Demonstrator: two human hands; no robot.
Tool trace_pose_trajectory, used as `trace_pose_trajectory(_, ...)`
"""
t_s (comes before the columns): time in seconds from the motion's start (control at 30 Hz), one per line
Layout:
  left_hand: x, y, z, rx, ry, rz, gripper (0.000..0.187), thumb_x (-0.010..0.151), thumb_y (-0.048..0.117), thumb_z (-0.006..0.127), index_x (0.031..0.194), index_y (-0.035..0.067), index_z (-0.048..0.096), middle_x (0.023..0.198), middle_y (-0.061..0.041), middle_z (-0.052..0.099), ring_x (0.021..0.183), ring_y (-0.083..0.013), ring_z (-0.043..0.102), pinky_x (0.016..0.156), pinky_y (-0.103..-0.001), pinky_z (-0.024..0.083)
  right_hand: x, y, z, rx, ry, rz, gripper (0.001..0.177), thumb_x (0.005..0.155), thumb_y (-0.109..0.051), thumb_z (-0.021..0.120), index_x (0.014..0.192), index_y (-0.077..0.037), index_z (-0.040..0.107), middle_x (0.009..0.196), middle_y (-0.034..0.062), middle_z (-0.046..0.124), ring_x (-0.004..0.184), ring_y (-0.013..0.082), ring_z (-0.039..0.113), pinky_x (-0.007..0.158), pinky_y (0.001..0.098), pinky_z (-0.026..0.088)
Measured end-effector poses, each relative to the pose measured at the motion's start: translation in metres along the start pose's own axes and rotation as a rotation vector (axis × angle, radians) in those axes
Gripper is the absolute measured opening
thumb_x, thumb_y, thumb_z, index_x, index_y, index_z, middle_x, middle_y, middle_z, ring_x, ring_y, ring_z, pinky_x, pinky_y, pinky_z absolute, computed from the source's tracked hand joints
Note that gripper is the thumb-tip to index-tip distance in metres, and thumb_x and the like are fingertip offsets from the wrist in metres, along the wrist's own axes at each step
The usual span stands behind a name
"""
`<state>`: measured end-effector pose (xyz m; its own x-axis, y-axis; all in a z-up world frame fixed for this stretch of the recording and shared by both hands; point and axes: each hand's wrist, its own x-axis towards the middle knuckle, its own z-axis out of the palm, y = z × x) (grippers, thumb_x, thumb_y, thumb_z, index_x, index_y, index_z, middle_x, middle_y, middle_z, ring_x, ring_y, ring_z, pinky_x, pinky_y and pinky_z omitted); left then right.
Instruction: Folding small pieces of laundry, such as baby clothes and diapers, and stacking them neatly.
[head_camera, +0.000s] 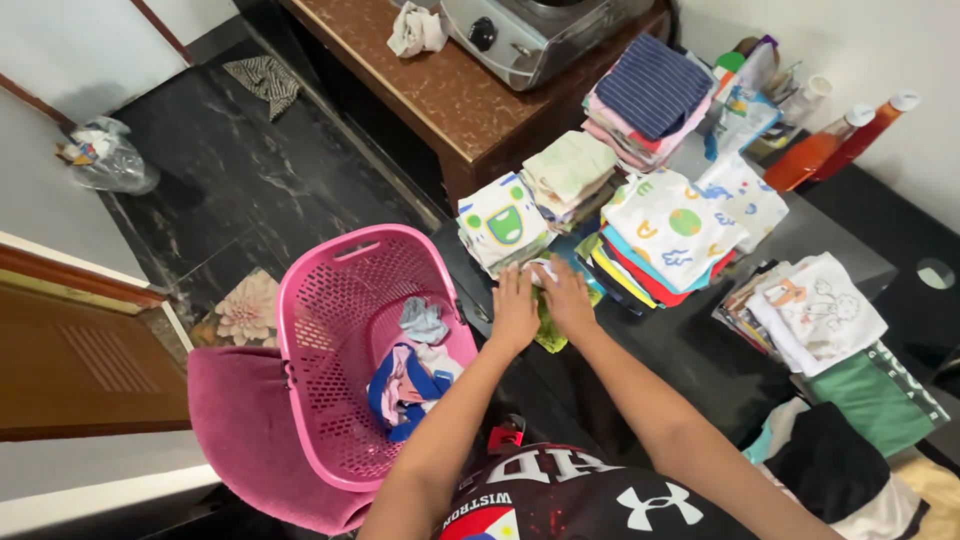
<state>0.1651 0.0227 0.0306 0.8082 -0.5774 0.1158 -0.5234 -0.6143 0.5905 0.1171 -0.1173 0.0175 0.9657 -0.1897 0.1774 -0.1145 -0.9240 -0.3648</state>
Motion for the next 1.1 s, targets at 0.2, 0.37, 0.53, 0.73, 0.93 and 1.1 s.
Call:
trace_pose_trajectory(0.2,-0.011,-0.001,0.001,-0.070,-0.023,0.038,0.064,0.094,0.009,0.056,0.153,0.001,0.033,0.161,-0.025,0.029,0.153,-0.0459,0.018,0.117,-0.063,0.022,-0.010,-0.022,-0.032,0.026,0.055,-0.045,0.078,0.084,-0.020,0.072,0.154,-0.030,0.038,0.164,0.0180,0.025,0.151,0.0416,0.024,0.119,0.0642,0.019)
trace_pose_trajectory(0.37,-0.038,0.007,0.001,-0.037,0.037,0.113,0.068,0.090,0.003,0.053,0.155,-0.001,0.034,0.161,-0.026,0.033,0.153,-0.0442,0.023,0.123,-0.057,0.023,-0.028,-0.034,-0.042,0.051,0.109,-0.117,0.077,0.081,-0.012,0.071,0.153,-0.020,0.044,0.164,0.0214,0.029,0.151,0.0434,0.029,0.121,0.0631,0.022)
trace_pose_trajectory(0.53,-0.090,0.025,-0.034,-0.084,0.082,0.081,0.067,0.091,0.004,0.054,0.154,-0.004,0.032,0.160,-0.027,0.035,0.152,-0.0439,0.026,0.120,-0.057,0.023,-0.049,-0.072,-0.054,0.254,0.179,-0.169,0.064,0.088,-0.001,0.067,0.149,-0.014,0.053,0.162,0.0239,0.035,0.148,0.0446,0.038,0.126,0.0515,0.034)
trace_pose_trajectory(0.73,-0.133,-0.023,-0.115,-0.085,0.237,0.017,0.042,0.099,0.005,0.056,0.141,0.009,0.058,0.153,-0.019,0.049,0.148,-0.0387,0.040,0.128,-0.050,0.033,-0.045,-0.148,-0.085,0.478,0.124,-0.315,0.049,0.092,-0.004,0.069,0.139,-0.006,0.057,0.155,0.0238,0.041,0.141,0.0433,0.046,0.118,0.0480,0.039)
trace_pose_trajectory(0.93,-0.179,-0.101,-0.197,0.171,0.351,-0.179,0.052,0.087,-0.004,0.059,0.137,0.011,0.063,0.154,-0.019,0.046,0.152,-0.0395,0.031,0.124,-0.061,0.021,-0.038,-0.204,-0.066,0.557,0.042,-0.354,0.037,0.097,-0.007,0.070,0.133,-0.007,0.061,0.148,0.0152,0.051,0.133,0.0362,0.057,0.110,0.0414,0.049)
trace_pose_trajectory(1.1,-0.203,-0.133,-0.234,0.282,0.187,-0.254,0.061,0.079,0.009,0.065,0.140,0.007,0.058,0.155,-0.022,0.039,0.152,-0.0385,0.020,0.120,-0.067,0.011,-0.005,-0.233,0.010,0.724,-0.053,-0.178,0.041,0.089,-0.012,0.075,0.127,-0.005,0.064,0.136,0.0165,0.056,0.112,0.0262,0.063,0.097,0.0362,0.053)
